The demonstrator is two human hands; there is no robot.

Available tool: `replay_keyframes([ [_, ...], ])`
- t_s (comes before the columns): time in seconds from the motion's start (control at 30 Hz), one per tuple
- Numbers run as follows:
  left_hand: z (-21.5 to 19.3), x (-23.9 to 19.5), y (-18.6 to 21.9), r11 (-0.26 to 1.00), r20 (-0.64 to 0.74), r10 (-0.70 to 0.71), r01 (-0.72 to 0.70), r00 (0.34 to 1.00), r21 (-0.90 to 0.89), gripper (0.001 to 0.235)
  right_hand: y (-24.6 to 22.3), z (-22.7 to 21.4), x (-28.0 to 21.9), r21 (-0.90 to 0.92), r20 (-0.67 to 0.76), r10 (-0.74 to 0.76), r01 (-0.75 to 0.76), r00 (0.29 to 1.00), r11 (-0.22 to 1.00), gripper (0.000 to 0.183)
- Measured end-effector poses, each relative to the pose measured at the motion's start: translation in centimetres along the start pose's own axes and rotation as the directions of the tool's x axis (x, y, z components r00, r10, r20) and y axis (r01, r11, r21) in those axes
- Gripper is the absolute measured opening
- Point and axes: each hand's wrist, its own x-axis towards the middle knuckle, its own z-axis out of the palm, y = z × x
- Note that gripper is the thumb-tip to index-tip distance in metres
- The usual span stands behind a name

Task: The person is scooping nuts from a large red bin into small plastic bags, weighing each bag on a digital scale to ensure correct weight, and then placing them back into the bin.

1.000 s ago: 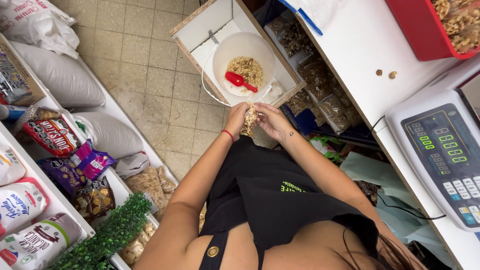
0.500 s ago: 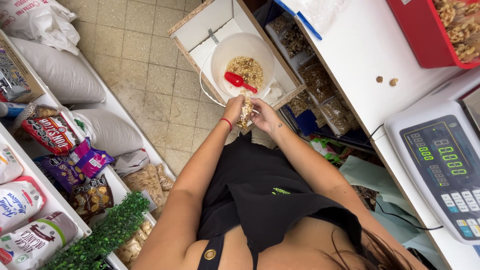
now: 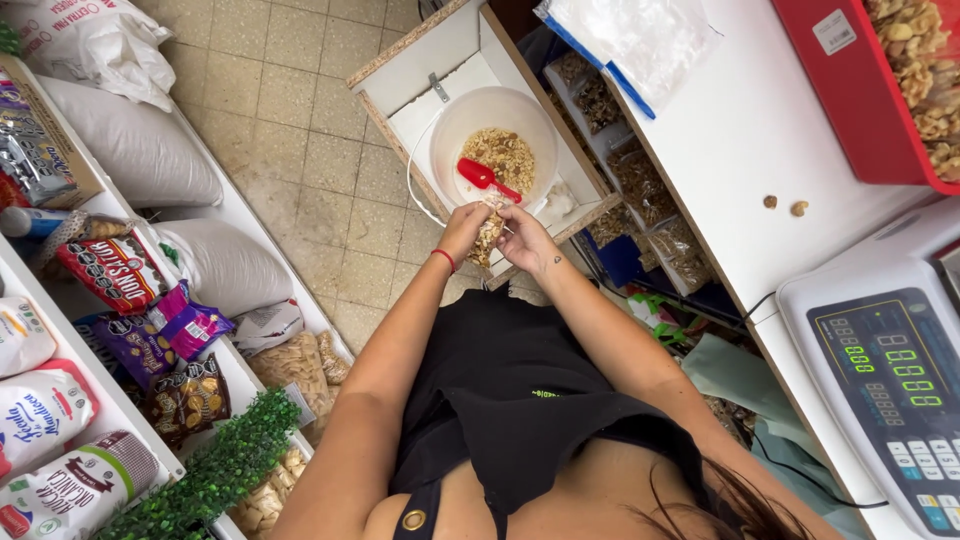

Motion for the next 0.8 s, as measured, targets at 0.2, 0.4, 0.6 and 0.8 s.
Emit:
replay_keyframes([
  [0.2, 0.2, 0.4, 0.5, 0.999, -0.025, -0.032, 0.032, 0.999, -0.018, 0.024, -0.6, 0.4, -0.2, -0.051, -0.022, -0.030, 0.029, 0.999, 0.998, 0.030],
  [0.4, 0.1, 0.9, 0.7, 0.999, 0.012, -0.029, 0.029, 1.000, 0.035, 0.031, -1.8, 2.3, -2.0, -0.164, -0.069, -0.104, 0.092, 0.992, 0.982, 0.024],
  [0.6, 0.1, 2.3, 0.0, 0.999, 0.020, -0.005, 0.004, 1.000, 0.039, 0.037, -2.5, 3.7, -2.2, -0.190, -0.118, -0.142, 0.118, 0.983, 0.975, 0.024],
  [0.8, -0.3, -5.7, 14.2, 0.995, 0.007, -0.092, 0.092, 0.996, 0.039, 0.050, -2.9, 3.9, -1.6, -0.175, -0.105, -0.122, 0.102, 0.987, 0.979, 0.021],
])
